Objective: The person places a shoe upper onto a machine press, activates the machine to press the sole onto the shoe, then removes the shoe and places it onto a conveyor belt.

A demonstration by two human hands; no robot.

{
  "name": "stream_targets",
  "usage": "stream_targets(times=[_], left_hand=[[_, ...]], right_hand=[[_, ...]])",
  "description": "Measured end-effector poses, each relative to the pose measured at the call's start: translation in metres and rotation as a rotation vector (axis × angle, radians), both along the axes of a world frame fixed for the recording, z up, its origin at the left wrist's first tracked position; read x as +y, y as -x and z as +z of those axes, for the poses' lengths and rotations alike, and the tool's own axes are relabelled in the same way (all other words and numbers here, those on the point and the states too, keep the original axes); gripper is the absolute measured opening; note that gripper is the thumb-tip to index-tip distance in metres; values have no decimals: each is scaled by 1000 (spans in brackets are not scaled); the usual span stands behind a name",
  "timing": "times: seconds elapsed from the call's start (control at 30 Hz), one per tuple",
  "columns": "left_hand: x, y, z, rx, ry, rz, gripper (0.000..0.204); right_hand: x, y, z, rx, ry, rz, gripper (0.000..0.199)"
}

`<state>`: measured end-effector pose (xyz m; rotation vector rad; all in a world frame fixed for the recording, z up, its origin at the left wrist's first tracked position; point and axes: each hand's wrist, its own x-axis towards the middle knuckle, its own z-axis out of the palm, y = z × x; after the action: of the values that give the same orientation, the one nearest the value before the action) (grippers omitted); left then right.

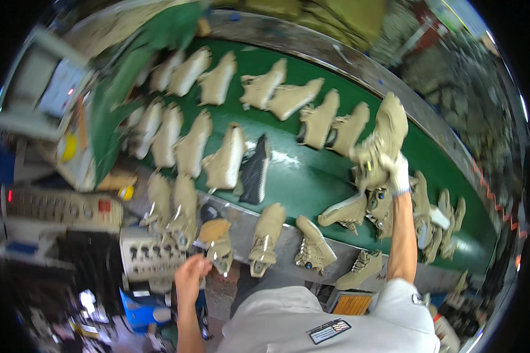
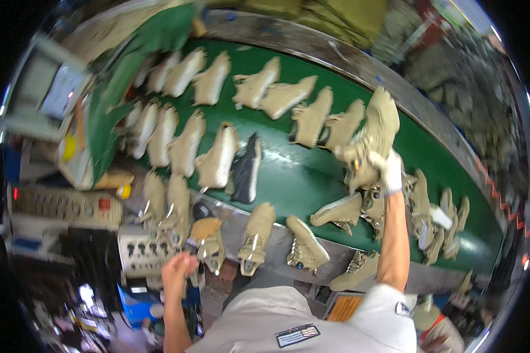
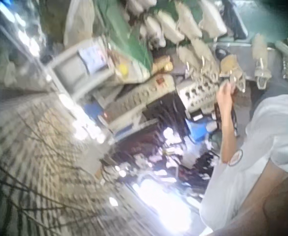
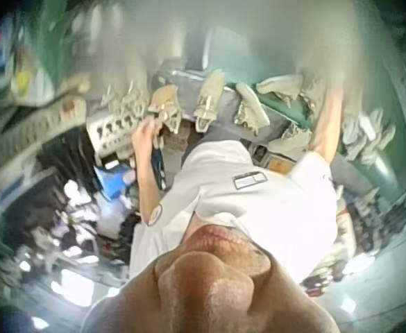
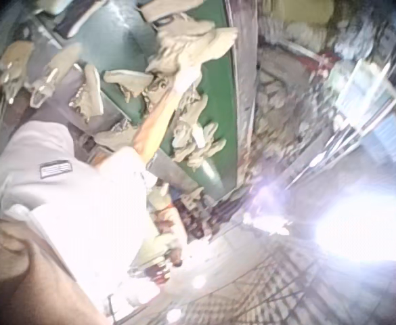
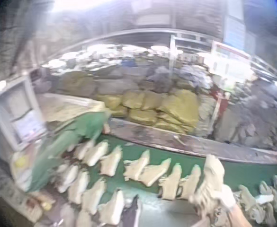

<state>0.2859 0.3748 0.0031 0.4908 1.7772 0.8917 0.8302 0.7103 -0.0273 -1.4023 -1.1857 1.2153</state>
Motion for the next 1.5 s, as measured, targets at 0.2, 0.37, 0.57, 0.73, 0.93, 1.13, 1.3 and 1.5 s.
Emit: stream_targets(times=[0.2, 0.37, 0.57, 0.73, 0.93, 1.13, 1.3, 1.5], left_hand=[[32, 22, 74, -106, -473, 40, 43], [-95, 130, 85, 37, -376, 434, 45], [-257, 200, 95, 39, -405, 975, 19], [-346, 238, 77, 76, -489, 1301, 30], [-401, 273, 79, 198, -654, 1492, 40], [-416, 309, 67, 235, -886, 1502, 40], [-399, 304, 44, 101, -716, 1441, 40], [-387, 287, 28, -98, -921, 1236, 31]], right_hand=[[-187, 271, 50, 1209, 874, 575, 52], [-299, 479, 80, 1000, 1026, 904, 50], [-393, 628, 72, 675, 916, 1246, 50], [-474, 709, 74, 635, 839, 1351, 50], [-532, 782, 67, 680, 841, 1442, 59], [-562, 827, 60, 761, 815, 1409, 51], [-571, 845, 27, 824, 1002, 1230, 35], [-577, 848, 0, 815, 866, 1256, 35]])
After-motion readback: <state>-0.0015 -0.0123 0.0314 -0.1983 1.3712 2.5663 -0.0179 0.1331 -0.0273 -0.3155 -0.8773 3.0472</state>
